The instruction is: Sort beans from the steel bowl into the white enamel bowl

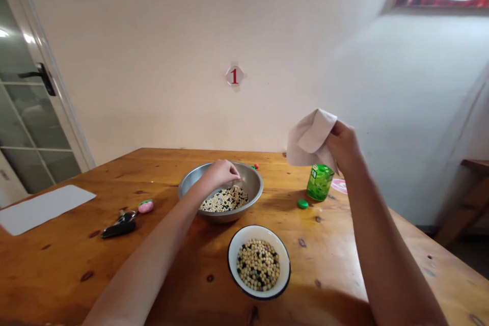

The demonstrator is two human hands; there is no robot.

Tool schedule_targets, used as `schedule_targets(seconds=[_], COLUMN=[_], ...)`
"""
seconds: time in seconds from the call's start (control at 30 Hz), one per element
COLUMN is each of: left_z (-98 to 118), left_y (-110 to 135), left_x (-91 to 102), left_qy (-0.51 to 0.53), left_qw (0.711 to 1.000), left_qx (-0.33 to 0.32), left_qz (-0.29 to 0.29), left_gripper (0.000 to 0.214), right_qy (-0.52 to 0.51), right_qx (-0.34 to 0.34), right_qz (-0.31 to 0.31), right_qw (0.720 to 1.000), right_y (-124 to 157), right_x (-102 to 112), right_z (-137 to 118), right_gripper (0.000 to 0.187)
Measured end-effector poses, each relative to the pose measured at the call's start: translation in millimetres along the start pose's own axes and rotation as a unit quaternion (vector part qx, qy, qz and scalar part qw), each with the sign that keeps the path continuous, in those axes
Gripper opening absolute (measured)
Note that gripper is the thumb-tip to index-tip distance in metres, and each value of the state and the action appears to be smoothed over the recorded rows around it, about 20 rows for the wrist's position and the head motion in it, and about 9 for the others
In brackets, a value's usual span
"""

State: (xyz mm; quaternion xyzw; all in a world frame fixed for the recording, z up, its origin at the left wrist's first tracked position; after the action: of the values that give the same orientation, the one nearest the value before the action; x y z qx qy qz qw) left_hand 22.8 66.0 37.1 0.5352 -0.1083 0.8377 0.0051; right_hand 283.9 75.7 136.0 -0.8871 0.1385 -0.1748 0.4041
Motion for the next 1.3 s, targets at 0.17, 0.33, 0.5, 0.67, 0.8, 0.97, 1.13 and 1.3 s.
schedule_targets(seconds=[0.17,0.33,0.5,0.67,0.8,0.97,1.13,1.3], left_z=[-1.1,26.1,58.6,79.2,82.9,86.1,87.2,81.2], left_y=[1.0,15.2,35.8,49.8,51.9,56.1,59.0,59.7], left_x=[11.1,30.1,32.7,28.9,27.9,31.7,35.5,42.8], left_qy=[-0.006,0.026,0.111,0.121,0.138,0.124,0.038,0.042], left_qw=[0.999,0.992,0.975,0.958,0.951,0.934,0.93,0.942], left_qx=[-0.012,-0.076,-0.179,-0.248,-0.26,-0.31,-0.331,-0.294], left_qz=[0.044,0.095,0.075,0.077,0.095,0.129,0.158,0.155], left_gripper=[0.018,0.022,0.017,0.013,0.013,0.01,0.005,0.004], right_qy=[0.079,0.153,0.135,0.065,0.054,0.071,0.054,-0.004], right_qx=[-0.001,0.054,0.079,0.061,0.066,0.08,0.076,0.108], right_qz=[-0.317,-0.552,-0.575,-0.552,-0.564,-0.567,-0.539,-0.517], right_qw=[0.945,0.818,0.803,0.829,0.821,0.817,0.837,0.849], right_y=[20.1,54.4,58.5,58.8,63.8,66.4,66.2,68.1], right_x=[-38.0,-63.6,-72.8,-73.0,-75.0,-76.5,-78.7,-83.5], right_z=[-0.3,-8.1,-15.4,-22.8,-31.1,-40.9,-44.7,-49.9], right_gripper=[0.016,0.015,0.022,0.022,0.017,0.016,0.016,0.017])
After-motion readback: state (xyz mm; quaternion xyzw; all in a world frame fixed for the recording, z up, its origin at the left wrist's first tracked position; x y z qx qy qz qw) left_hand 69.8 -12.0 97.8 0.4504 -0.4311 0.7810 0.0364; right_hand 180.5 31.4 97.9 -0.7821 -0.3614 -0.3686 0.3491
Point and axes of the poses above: each hand's wrist, its own y-axis away from the middle knuckle, its own x-axis out of the back of the hand, z = x × y, the point moved 6 cm from there along -y, towards the middle knuckle, and after that the axes turned 1 degree about y, right-handed, at the moved point
